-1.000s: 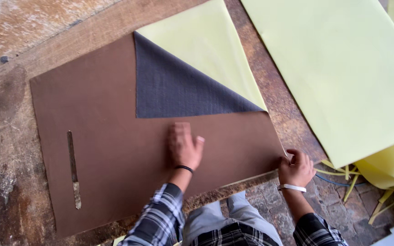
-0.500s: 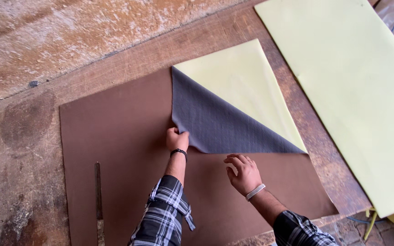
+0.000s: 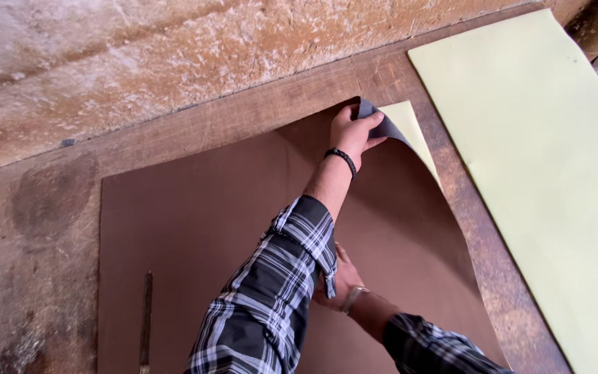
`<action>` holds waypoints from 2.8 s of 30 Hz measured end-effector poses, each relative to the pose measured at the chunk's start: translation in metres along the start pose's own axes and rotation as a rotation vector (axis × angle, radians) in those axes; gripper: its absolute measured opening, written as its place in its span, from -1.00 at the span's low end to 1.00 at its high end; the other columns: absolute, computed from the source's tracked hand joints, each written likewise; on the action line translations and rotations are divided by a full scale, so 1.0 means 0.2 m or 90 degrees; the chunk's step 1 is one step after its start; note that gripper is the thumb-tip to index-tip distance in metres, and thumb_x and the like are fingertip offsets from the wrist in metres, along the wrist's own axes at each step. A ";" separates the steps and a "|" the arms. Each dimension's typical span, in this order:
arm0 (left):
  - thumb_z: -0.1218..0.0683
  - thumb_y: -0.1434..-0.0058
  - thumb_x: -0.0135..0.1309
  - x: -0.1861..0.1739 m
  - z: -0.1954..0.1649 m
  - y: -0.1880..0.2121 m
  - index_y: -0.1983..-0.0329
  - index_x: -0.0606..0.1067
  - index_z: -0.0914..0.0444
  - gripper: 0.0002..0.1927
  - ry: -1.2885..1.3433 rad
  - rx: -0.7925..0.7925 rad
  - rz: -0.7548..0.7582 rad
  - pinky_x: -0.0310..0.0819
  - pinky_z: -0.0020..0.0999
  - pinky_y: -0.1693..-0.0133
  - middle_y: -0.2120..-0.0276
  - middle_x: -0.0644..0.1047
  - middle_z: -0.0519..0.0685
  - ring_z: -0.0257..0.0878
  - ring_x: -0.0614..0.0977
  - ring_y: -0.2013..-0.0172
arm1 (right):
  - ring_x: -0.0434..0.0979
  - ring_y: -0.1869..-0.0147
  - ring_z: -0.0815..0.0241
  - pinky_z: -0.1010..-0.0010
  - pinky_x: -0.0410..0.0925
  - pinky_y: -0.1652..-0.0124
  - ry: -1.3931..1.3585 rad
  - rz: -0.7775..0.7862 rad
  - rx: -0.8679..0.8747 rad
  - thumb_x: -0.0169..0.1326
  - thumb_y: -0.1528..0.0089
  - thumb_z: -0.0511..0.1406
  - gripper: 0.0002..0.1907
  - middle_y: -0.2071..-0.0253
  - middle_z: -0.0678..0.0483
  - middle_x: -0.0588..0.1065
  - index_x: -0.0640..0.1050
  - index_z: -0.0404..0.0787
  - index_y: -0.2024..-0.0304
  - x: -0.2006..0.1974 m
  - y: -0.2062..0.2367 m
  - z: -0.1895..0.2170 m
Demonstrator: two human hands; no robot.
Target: The person smooths a brown sheet onto a workbench, then uses a spray gun to apply adhesive to a yellow foam sheet. They place the brown sheet onto the foam, smooth it, and trim the excess foam along the edges using a straight metal blade. The person repeats the process with another brown sheet and trims the foam again.
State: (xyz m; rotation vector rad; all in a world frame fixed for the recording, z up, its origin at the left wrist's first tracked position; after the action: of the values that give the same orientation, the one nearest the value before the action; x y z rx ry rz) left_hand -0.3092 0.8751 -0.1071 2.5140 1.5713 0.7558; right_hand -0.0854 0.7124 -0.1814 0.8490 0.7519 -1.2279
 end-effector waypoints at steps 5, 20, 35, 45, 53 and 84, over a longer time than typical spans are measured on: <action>0.21 -0.13 0.19 0.01 0.14 -0.20 -0.12 0.46 0.30 -0.55 -0.055 -0.054 -0.023 0.71 -0.05 0.25 0.01 0.56 0.06 -0.06 0.65 0.08 | -0.18 -0.61 -0.17 -0.18 -0.31 -0.41 0.429 0.180 0.018 -0.13 -0.25 0.11 -0.14 -0.58 -0.09 -0.03 0.05 -0.11 -0.48 0.02 -0.40 -0.34; 0.29 -0.22 0.16 -0.08 0.87 -0.51 -0.12 0.42 0.30 -0.61 -0.057 -0.081 -0.149 0.69 -0.39 0.33 0.01 0.59 0.12 -0.11 0.70 0.16 | -0.14 -0.62 0.03 0.05 -0.19 -0.47 0.331 -0.026 0.231 -0.23 -0.32 0.15 -0.22 -0.57 0.02 -0.04 0.01 0.09 -0.52 -0.50 -0.89 -1.46; -0.50 -0.22 -0.18 -0.75 0.21 -0.21 -0.54 -0.05 -0.23 -0.13 -1.165 0.058 -0.049 -0.45 0.38 -0.36 -0.55 -0.16 -0.01 0.03 -0.16 -0.51 | -0.37 -0.66 0.02 0.18 -0.36 -0.48 0.176 -0.185 0.437 -0.44 -0.24 0.41 0.13 -0.60 -0.10 -0.23 -0.13 -0.25 -0.53 -0.89 -0.93 -1.51; -0.50 -0.20 -0.15 -0.72 0.19 -0.19 -0.54 -0.05 -0.23 -0.11 -1.160 0.031 -0.051 -0.50 0.44 -0.35 -0.56 -0.17 -0.02 0.02 -0.17 -0.52 | -0.41 -0.66 0.03 0.20 -0.37 -0.48 0.208 -0.121 0.335 -0.44 -0.23 0.40 0.12 -0.60 -0.07 -0.24 -0.15 -0.23 -0.52 -0.90 -0.91 -1.56; -0.43 -0.27 -0.16 -0.17 0.37 -0.30 -0.56 0.00 -0.04 -0.13 -1.159 0.132 -0.087 -0.38 0.44 -0.32 -0.53 -0.08 0.19 0.20 -0.12 -0.49 | -0.38 -0.65 -0.01 0.18 -0.36 -0.48 0.213 -0.117 0.348 -0.40 -0.23 0.39 0.14 -0.59 -0.13 -0.23 -0.16 -0.27 -0.53 -0.88 -0.90 -1.58; -0.35 -0.34 -0.17 -0.12 0.76 0.21 -0.56 0.05 0.01 -0.20 -1.165 0.298 -0.023 -0.34 0.21 -0.41 -0.52 -0.06 0.24 0.18 -0.07 -0.49 | -0.35 -0.64 0.02 0.16 -0.36 -0.45 0.158 -0.200 0.508 -0.35 -0.28 0.28 -0.01 -0.57 -0.08 -0.18 -0.08 -0.23 -0.51 -0.28 0.85 -1.04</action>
State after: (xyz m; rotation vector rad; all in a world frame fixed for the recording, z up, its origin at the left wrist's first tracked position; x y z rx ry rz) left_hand -0.2149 0.8628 -0.2354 1.8243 0.8937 -1.6293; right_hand 0.0645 0.9398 -0.2123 1.5987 0.5956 -1.7644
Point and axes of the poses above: each hand's wrist, its own y-axis away from the middle knuckle, its own x-axis out of the palm, z = x × y, the point moved 9 cm from there along -y, towards the middle knuckle
